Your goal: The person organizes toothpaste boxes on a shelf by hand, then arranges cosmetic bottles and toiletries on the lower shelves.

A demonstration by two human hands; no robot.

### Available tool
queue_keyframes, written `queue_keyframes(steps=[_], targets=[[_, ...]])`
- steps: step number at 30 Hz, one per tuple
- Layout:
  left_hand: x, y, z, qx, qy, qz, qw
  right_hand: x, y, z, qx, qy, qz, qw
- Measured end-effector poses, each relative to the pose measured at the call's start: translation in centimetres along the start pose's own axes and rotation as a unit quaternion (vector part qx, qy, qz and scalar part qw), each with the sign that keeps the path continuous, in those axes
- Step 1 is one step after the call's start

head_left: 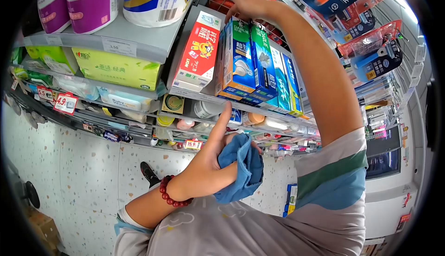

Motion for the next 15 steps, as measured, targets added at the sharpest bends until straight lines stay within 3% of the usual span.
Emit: queue_keyframes(steps=[2,5,14,15], targets=[[-0.3,0.0,-0.2,-0.035,0.02,0.004,0.999,-0.5,1.5,-1.2,-0.001,-0.001,-0.03,1.0],[-0.4,0.4,-0.4,-0.004,0.011,0.002,1.0,-0.7,4.2,-2.5,0.003,0.007,0.005,1.0],[-1.3,1.0,-0.2,-0.023,0.004,0.006,1.0,-0.9,3.6,-1.9,0.067,-0.015,-0.049,0.996],[-1.2,1.0,-0.1,-0.022,0.004,0.005,1.0,0.4,2.1,0.6,0.109,0.101,-0.054,0.987]])
Point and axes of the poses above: each hand's wrist, its own y-axis towards the middle knuckle, its own x-axis out of the back of the hand, z = x × y, the point moved 4 cm from there along y, towards the middle knuckle, and after that the axes turned 9 degrees about x, right-handed, at the moved point
